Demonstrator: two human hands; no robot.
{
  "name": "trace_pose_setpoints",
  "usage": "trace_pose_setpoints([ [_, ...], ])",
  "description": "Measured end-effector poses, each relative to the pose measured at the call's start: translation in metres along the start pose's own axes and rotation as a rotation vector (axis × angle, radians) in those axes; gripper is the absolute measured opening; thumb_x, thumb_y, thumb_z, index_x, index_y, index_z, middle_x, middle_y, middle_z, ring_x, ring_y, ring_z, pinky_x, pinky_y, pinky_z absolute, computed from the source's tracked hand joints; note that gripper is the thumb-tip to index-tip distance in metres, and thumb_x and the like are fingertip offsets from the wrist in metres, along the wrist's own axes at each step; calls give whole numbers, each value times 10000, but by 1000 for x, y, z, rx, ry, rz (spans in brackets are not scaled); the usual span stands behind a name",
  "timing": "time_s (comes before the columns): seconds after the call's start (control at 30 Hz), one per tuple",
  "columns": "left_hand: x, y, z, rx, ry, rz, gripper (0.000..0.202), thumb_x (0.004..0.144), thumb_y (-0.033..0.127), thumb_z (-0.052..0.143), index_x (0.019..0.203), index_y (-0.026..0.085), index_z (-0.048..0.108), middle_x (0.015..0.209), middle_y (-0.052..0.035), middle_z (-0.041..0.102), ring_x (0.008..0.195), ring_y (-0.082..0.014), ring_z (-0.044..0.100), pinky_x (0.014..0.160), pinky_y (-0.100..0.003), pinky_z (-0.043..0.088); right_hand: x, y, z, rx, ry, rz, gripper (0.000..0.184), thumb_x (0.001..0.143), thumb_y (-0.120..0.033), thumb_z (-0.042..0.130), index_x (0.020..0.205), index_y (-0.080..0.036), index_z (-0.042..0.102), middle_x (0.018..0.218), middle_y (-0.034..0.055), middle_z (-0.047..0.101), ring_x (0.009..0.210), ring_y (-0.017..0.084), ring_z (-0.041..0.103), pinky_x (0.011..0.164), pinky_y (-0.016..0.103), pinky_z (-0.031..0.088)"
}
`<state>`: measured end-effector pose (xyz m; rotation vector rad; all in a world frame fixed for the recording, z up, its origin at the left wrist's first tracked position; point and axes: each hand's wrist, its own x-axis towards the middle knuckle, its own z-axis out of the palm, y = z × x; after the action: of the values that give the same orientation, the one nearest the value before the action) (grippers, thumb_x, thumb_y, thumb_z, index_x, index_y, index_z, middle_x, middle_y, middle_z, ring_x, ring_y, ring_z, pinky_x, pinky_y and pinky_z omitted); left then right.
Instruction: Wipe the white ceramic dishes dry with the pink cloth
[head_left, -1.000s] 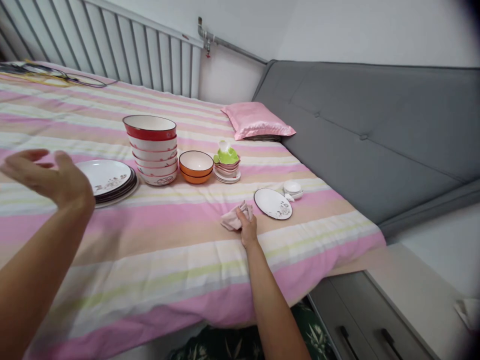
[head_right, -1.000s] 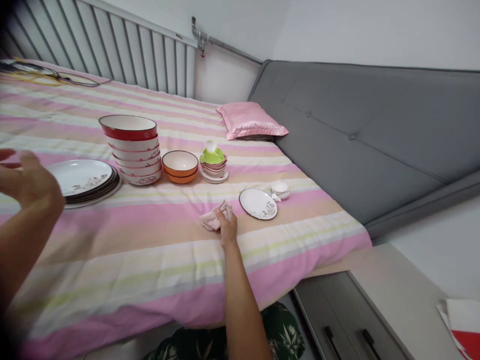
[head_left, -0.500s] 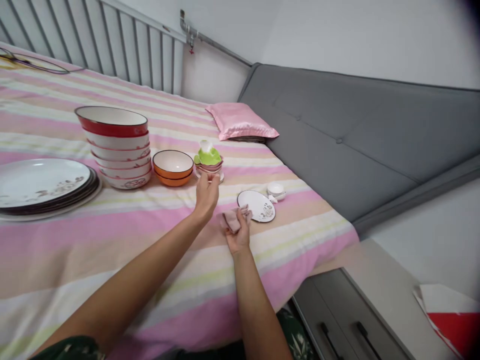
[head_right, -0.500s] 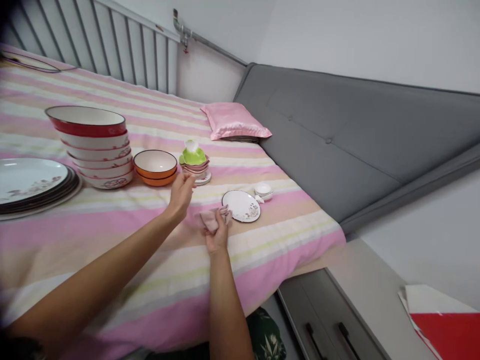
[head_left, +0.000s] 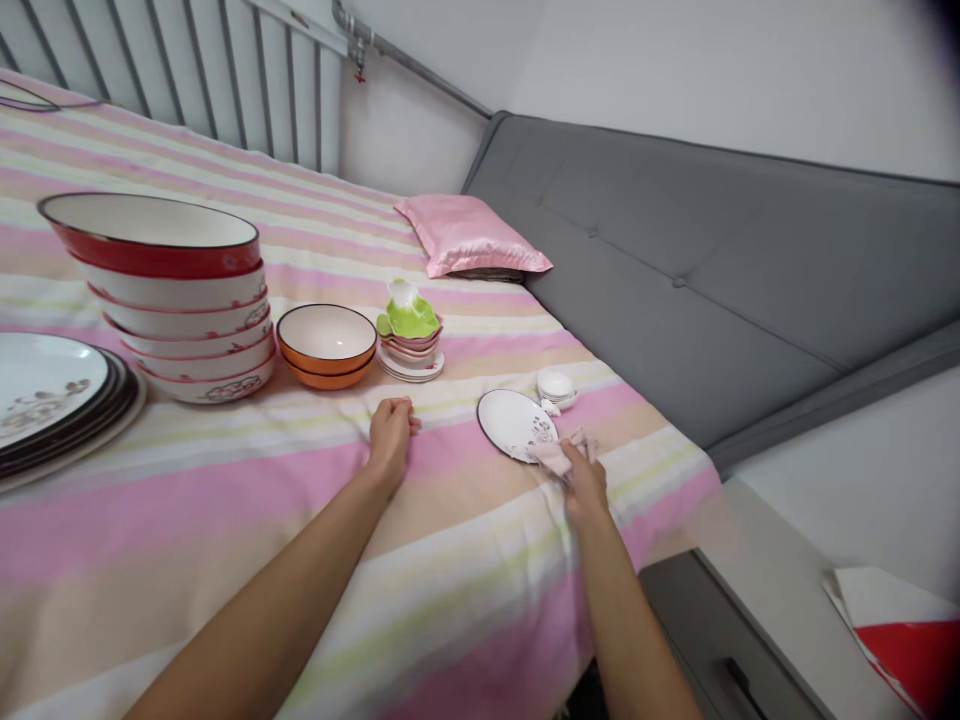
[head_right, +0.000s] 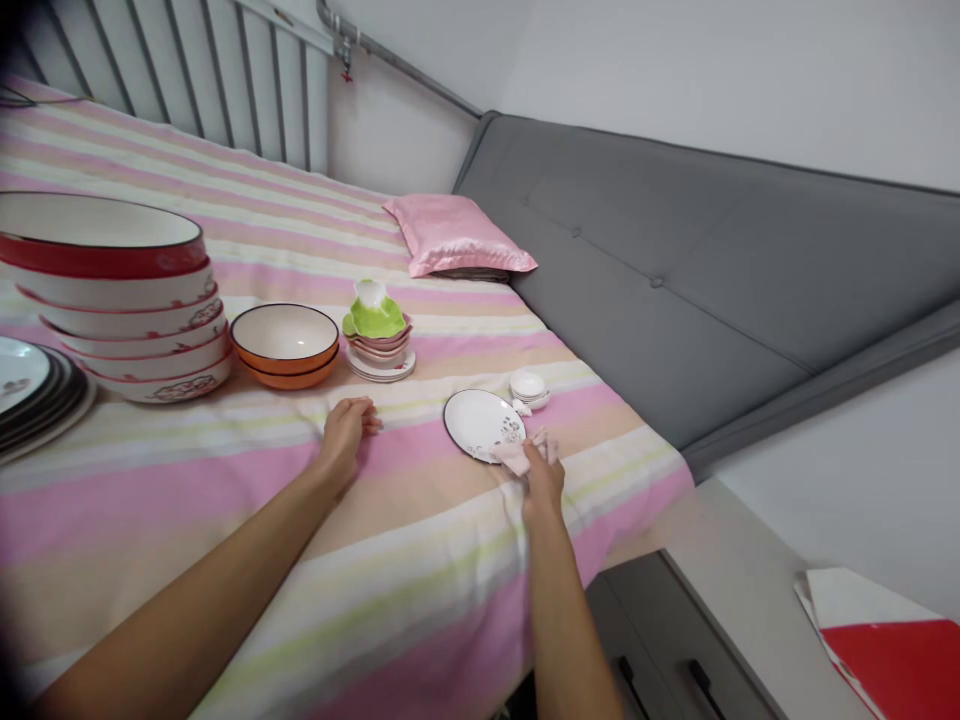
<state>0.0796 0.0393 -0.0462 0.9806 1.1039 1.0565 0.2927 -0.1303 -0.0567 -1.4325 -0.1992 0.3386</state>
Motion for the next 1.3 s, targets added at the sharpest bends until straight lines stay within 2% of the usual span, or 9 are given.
trace_pose_setpoints([
  [0.13,2,4,0,-52,11,-80,206,872,326,534,821,127,554,704,22,549,571,-82,514,553,-237,443,18,8,16,-100,127,109,489,509,-201,753,970,-139,605,841,47,689,721,190,666,561,279,575],
  [0.27,2,7,-2,-74,8,-120,197,876,314,533,832,124,559,719,18,555,582,-82,523,557,-236,455,29,7,19,-212,134,207,420,469,-128,752,866,-114,615,677,32,669,602,184,644,440,261,538],
  [0.43,2,6,-1,-60,-2,-135,202,872,320,540,847,123,572,733,12,573,613,-93,545,595,-256,474,21,-2,18,-261,-12,291,313,490,-36,684,785,-119,622,622,32,668,587,212,661,434,293,550],
  [0.63,3,1,0,-6,-50,-128,215,863,336,551,872,124,584,802,-11,599,703,-117,573,663,-293,488,-34,-17,27,-250,-324,368,360,535,-86,703,887,-135,647,816,88,709,699,261,693,541,378,587],
  [0.8,-5,5,-5,34,-164,-146,197,776,329,631,804,135,615,788,-29,632,703,-143,585,652,-292,464,-74,-27,30,-337,-501,382,345,522,-116,734,862,-101,680,792,102,712,688,255,675,546,358,565],
  [0.93,-20,16,-13,48,-320,-244,228,575,333,749,658,148,645,649,-62,651,580,-212,589,525,-307,423,-85,-38,23,-404,-466,275,340,572,-241,762,884,-126,686,840,86,712,749,238,657,592,322,540],
  [1.07,-31,26,-15,1,-380,-307,259,512,321,771,667,158,643,650,-72,660,569,-227,599,507,-312,438,-85,-56,18,-446,-342,94,337,665,-410,704,875,-148,672,820,61,688,766,214,626,613,287,495],
  [1.23,-29,35,-15,-66,-397,-405,342,552,410,742,759,156,640,701,-88,660,588,-225,608,519,-321,472,-90,-64,37,-424,-12,-449,402,804,-456,555,1115,-200,557,1049,73,631,929,206,597,787,317,475],
  [1.3,-27,39,-17,-80,-416,-441,368,580,434,723,804,152,645,733,-92,663,609,-219,613,532,-315,486,-94,-57,48,-419,-15,-617,459,815,-426,555,1206,-197,483,1195,107,559,1081,226,540,905,363,437],
])
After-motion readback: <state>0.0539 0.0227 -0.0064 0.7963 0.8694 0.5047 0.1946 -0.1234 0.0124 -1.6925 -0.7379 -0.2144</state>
